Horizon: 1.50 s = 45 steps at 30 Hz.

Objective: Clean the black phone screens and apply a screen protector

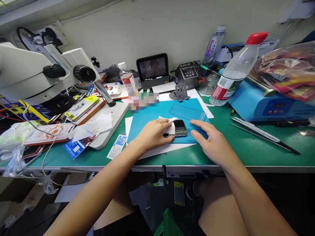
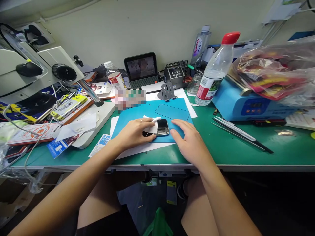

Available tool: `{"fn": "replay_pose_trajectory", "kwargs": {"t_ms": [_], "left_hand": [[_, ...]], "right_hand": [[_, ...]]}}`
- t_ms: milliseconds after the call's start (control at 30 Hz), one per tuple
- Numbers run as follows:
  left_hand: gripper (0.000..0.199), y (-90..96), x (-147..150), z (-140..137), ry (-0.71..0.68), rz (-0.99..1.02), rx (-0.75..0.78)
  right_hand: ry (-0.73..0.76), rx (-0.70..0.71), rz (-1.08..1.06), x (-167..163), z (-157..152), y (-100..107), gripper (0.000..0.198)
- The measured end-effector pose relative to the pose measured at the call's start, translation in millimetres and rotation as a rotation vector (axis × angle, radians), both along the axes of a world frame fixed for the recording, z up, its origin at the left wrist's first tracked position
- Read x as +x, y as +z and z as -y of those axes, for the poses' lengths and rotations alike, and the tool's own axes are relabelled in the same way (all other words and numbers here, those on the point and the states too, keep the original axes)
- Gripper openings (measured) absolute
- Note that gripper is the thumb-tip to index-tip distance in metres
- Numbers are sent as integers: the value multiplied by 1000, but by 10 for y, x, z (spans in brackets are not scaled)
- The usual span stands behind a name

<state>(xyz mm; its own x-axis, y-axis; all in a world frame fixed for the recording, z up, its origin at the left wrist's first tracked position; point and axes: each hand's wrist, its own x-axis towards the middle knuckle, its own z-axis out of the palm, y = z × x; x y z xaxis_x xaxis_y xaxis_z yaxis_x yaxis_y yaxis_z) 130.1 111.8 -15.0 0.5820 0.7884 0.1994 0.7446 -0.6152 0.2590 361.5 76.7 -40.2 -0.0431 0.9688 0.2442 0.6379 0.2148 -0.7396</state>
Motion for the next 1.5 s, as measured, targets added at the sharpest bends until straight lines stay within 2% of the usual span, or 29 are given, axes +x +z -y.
{"fn": "replay_pose_trajectory", "kwargs": {"t_ms": [100, 333, 500, 633, 800, 933, 1033, 1267, 1367, 1500], "left_hand": [[34, 18, -25, -44, -12, 16, -17], [58, 9, -60, -10, 2, 17, -8], [68, 4, -18, 39, 17, 28, -21], [65, 58, -26, 77, 31, 18, -11], [48, 149, -264, 258, 52, 81, 41], [62, 116, -417, 429, 33, -98, -12], [77, 48, -340, 482, -2, -191, -9], [75, -31, 77, 455, -136, -165, 70], [78, -32, 39, 468, -123, -156, 88], [72, 12, -211, 499, -51, -206, 95]], "right_hand": [[-5, 7, -5, 3, 2, -8, 47], [9, 26, -6, 17, 7, 4, 43], [-3, 3, 6, 7, 16, 17, 45], [-7, -9, 23, 1, 15, 24, 46], [-6, -2, 25, 6, 5, 14, 45], [3, 5, 22, 7, -5, 1, 43], [-7, 10, 20, 12, -10, -12, 44], [11, 46, 34, 19, -14, -43, 44], [26, 80, 76, 13, -7, -47, 43], [111, 178, 151, -9, 44, -13, 39]]}}
